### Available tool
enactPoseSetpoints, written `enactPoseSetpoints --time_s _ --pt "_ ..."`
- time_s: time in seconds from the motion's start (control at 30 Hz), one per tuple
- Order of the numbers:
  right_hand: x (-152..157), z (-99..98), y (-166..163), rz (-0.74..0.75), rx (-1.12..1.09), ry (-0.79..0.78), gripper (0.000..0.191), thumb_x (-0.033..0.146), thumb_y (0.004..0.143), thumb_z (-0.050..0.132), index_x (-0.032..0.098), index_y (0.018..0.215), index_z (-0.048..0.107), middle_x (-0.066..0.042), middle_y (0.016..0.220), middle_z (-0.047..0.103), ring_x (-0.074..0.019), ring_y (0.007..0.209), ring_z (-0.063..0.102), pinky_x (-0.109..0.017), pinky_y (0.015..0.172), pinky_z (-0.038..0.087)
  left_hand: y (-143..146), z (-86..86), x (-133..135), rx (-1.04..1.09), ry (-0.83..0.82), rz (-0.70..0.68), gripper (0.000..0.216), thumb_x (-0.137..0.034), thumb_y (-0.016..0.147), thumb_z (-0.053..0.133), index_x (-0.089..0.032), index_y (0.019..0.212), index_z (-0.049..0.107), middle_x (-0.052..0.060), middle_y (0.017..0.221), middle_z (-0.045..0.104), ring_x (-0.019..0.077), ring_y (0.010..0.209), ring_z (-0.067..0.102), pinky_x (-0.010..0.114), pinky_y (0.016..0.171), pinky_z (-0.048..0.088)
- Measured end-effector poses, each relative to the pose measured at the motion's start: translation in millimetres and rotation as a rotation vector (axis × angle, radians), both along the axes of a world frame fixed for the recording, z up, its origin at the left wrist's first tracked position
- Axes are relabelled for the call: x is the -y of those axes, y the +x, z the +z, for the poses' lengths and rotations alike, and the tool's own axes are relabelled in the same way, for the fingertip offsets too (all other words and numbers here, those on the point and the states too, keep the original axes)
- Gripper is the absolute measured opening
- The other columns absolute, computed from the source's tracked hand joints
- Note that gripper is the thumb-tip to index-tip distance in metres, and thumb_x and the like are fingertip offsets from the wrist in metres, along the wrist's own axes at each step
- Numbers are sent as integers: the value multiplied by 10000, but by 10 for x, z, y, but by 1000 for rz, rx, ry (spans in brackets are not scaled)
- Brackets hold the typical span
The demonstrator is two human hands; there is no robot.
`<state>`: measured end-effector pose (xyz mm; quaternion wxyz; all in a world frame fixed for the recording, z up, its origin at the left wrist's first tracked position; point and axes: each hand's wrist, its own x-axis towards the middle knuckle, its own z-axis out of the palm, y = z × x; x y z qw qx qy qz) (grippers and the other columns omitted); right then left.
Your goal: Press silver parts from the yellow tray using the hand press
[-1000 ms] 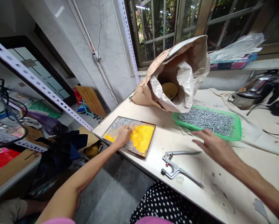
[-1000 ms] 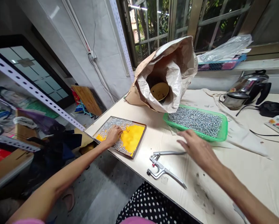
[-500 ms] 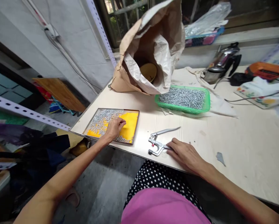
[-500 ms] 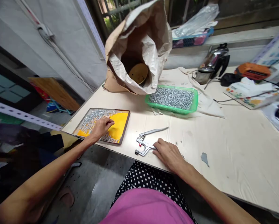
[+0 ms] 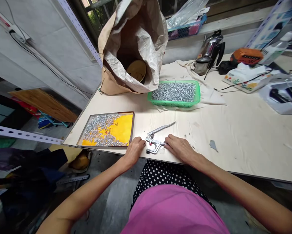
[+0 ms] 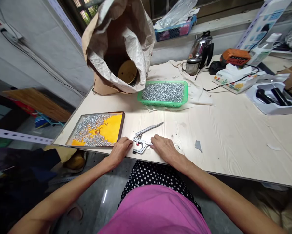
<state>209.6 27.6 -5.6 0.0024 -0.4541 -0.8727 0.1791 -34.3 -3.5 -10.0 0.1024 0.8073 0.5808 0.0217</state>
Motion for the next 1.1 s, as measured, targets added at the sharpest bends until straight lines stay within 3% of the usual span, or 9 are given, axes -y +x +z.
enactPoseSetpoints --time_s 0.23,0.47,0.6,0.73,0.8,0.93,1.1 --pt "10 39 23 35 -27 20 140 247 982 459 175 947 575 -72 1018 616 -181 869 599 -285 671 397 -20 -19 38 -169 -16 13 237 -130 975 385 -182 955 615 66 948 570 197 919 550 306 823 466" --pt "17 46 21 16 -27 19 137 262 988 472 173 976 575 -75 1046 620 -175 880 601 -273 660 377 52 102 10 -215 -43 -8 191 -107 937 455 -181 1016 612 84 1009 597 214 972 552 309 824 469" --pt "5 52 15 34 -6 10 152 262 992 462 166 993 579 -80 1069 624 -179 880 603 -281 655 366 81 89 -37 114 -93 116 141 -152 911 515 -165 882 653 78 925 646 192 882 594 292 780 477" --pt "-16 33 4 62 17 9 166 254 992 447 169 1012 588 -77 1076 628 -184 886 607 -289 643 351 135 34 -52 685 -429 514 218 -358 850 632 -143 814 654 -11 588 580 110 509 517 223 507 408" --pt "-23 16 -1 56 20 8 171 258 992 443 175 1017 590 -74 1071 630 -185 882 607 -290 633 343 157 18 -50 850 -547 642 319 -445 772 702 -131 782 653 -48 510 518 77 415 428 203 427 327" --pt "-27 -1 -6 47 22 5 173 259 993 439 181 1017 591 -72 1070 632 -183 885 607 -287 631 337 166 13 -52 920 -578 675 412 -507 657 776 -115 694 654 -70 447 454 47 372 329 197 377 220" --pt "-27 8 -11 49 34 11 172 262 992 444 179 1019 593 -75 1077 632 -187 891 611 -288 628 339 164 18 -79 865 -626 662 369 -466 678 772 -113 707 668 -71 434 453 45 364 316 199 371 214"
